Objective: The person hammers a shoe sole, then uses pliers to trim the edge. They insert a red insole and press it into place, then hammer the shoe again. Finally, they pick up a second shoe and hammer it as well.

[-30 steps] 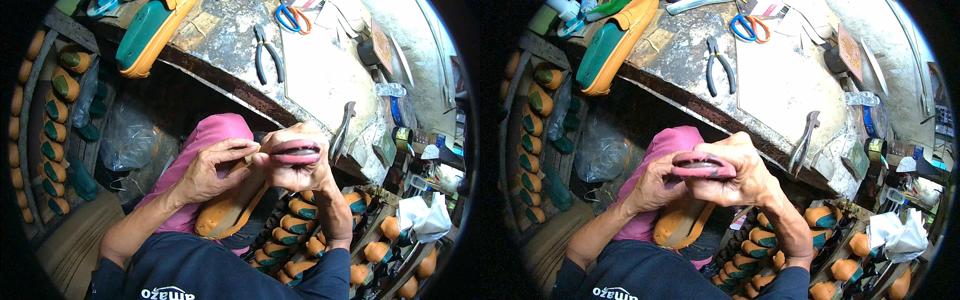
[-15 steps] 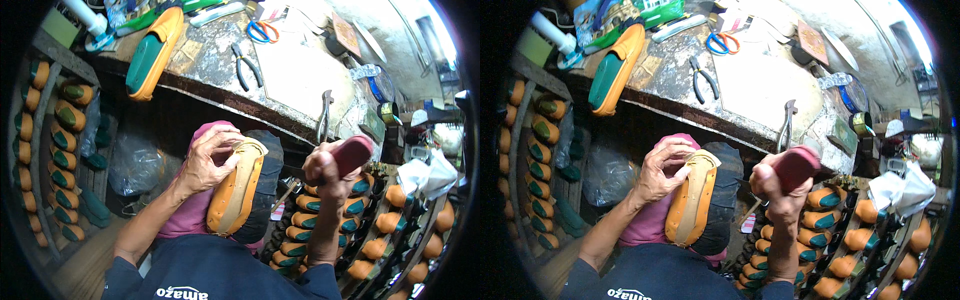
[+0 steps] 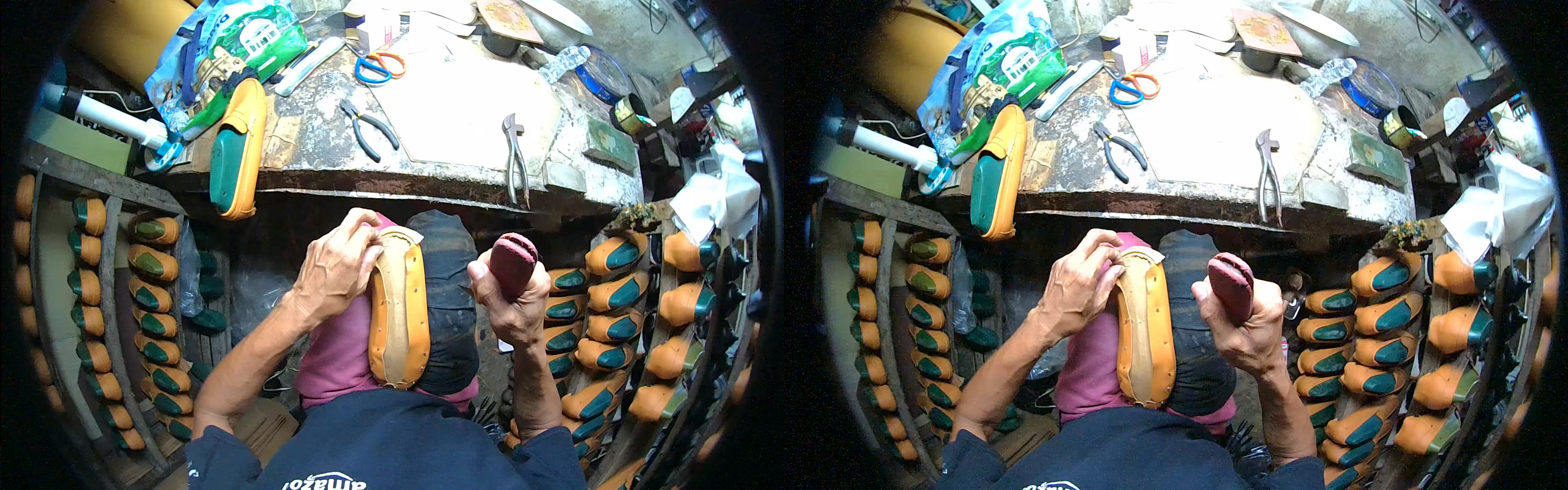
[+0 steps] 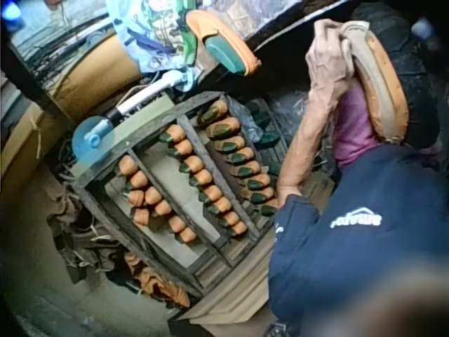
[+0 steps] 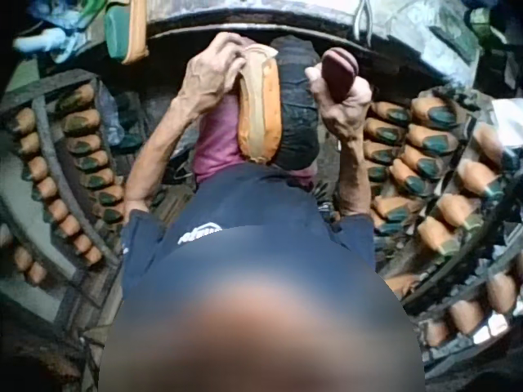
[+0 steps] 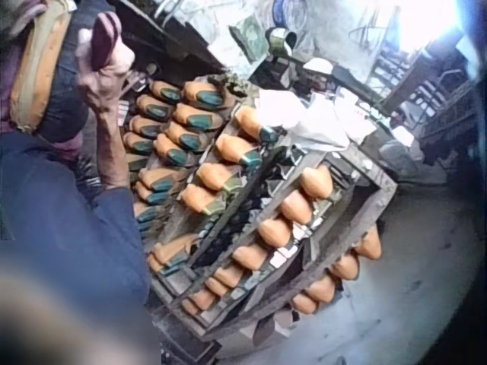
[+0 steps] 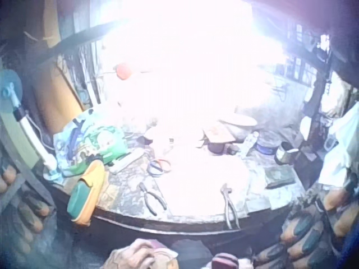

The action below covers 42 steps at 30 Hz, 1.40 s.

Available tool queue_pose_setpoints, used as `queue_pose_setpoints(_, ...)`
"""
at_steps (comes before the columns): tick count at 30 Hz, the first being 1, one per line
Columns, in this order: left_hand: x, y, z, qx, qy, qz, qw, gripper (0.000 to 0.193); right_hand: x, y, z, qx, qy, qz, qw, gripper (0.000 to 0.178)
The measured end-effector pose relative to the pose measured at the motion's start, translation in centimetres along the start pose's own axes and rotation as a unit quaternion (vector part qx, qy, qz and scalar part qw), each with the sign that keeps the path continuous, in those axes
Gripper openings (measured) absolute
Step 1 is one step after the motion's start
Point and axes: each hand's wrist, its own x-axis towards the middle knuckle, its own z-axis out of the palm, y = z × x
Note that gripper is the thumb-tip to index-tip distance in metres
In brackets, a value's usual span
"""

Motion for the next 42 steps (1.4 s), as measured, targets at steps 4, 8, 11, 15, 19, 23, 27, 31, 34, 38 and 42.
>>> queue_pose_setpoints(4,-0.6,0.8,2.1,-0.027,0.01,-0.082,0.996,0.014,-0.5,0.2,-0.4,0.026,0.004,0.003,1.0,0.014)
queue_pose_setpoints(8,-1.6,0.8,2.7,-0.432,0.06,-0.179,0.882,0.01,-0.5,-0.1,0.0,0.044,0.027,-0.001,0.999,0.011)
queue_pose_setpoints(11,-3.1,-1.0,0.8,-0.659,0.222,-0.258,0.671,0.024,0.2,-0.3,-0.1,0.027,0.071,-0.016,0.997,0.01)
queue_pose_setpoints(15,-3.6,-5.3,-1.2,-0.294,0.233,-0.363,0.853,0.017,3.8,-0.3,-3.3,-0.179,0.133,-0.03,0.974,0.017)
queue_pose_setpoints(19,-3.8,-4.3,1.4,-0.27,0.217,-0.219,0.912,0.026,10.7,-0.3,-7.7,-0.34,0.145,0.033,0.929,0.029)
queue_pose_setpoints(23,-3.2,-1.0,1.8,-0.23,0.186,-0.132,0.946,0.015,12.0,-1.8,-7.7,-0.245,0.128,0.05,0.96,0.024)
queue_pose_setpoints(27,-2.3,0.9,1.4,-0.208,0.126,-0.122,0.962,0.024,6.1,-2.5,-0.8,0.203,0.153,0.016,0.967,0.021)
queue_pose_setpoints(31,-1.7,0.4,2.2,-0.4,0.041,-0.245,0.882,0.028,2.4,-2.2,6.7,0.328,0.134,-0.074,0.932,0.028)
queue_pose_setpoints(34,-1.4,-0.3,2.9,-0.484,0.002,-0.256,0.836,0.025,0.4,-1.9,9.6,0.311,0.198,-0.052,0.928,0.027)
queue_pose_setpoints(38,-0.5,-0.5,2.8,-0.456,-0.012,-0.235,0.859,0.021,-1.1,-0.6,10.8,0.26,0.253,-0.049,0.931,0.024)
queue_pose_setpoints(42,-0.2,0.3,2.5,-0.364,-0.019,-0.212,0.907,0.031,-1.8,0.0,11.5,0.227,0.272,-0.03,0.935,0.025)
